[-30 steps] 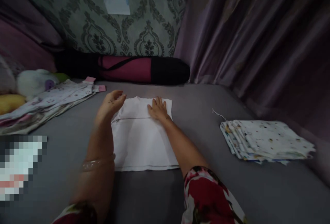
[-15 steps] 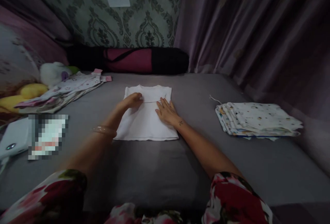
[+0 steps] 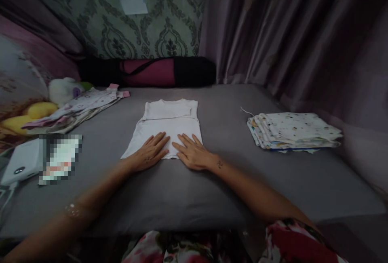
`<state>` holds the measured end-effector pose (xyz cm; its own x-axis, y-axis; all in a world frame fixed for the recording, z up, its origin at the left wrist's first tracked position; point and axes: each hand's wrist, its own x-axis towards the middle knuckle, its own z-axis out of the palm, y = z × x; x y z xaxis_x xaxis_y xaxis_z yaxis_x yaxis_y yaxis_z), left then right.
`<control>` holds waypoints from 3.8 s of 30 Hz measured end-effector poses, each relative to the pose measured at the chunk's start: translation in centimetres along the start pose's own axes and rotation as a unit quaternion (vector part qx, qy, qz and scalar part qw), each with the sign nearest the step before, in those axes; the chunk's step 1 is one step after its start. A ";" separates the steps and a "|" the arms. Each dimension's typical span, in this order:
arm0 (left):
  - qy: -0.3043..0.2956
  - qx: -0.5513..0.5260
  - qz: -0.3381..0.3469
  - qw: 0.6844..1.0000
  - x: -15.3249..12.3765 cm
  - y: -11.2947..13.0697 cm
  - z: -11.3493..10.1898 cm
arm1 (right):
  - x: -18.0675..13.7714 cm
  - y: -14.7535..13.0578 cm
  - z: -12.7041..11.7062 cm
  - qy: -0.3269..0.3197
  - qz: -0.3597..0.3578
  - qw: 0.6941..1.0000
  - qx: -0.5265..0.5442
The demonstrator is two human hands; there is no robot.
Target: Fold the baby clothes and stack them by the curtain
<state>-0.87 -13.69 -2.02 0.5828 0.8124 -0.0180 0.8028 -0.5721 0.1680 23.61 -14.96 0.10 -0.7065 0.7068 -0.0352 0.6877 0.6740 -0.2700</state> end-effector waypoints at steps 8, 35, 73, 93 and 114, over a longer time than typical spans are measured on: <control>-0.009 -0.054 0.001 0.999 -3.9 -2.7 -1.5 | -4.1 -0.8 -0.5 -0.004 -0.030 0.999 0.044; 0.109 -0.142 0.019 0.984 -8.6 -9.0 -2.4 | -6.2 2.9 -1.2 0.161 -0.022 0.985 0.056; 0.280 -0.130 -0.336 0.890 11.1 -13.5 -3.5 | 12.5 11.9 -4.5 0.250 0.427 0.865 0.088; 0.166 -0.053 -0.365 0.914 12.8 -14.0 -3.5 | 14.2 12.5 -4.0 0.197 0.471 0.859 0.028; 0.192 0.045 -0.149 0.969 15.4 -8.4 -3.6 | 17.1 8.2 -4.0 0.187 0.248 0.950 -0.024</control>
<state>0.92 4.06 -0.12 0.2472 0.9150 0.3188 0.9459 -0.2992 0.1253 17.80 3.50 1.18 -0.1912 0.9608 0.2008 0.9336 0.2412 -0.2650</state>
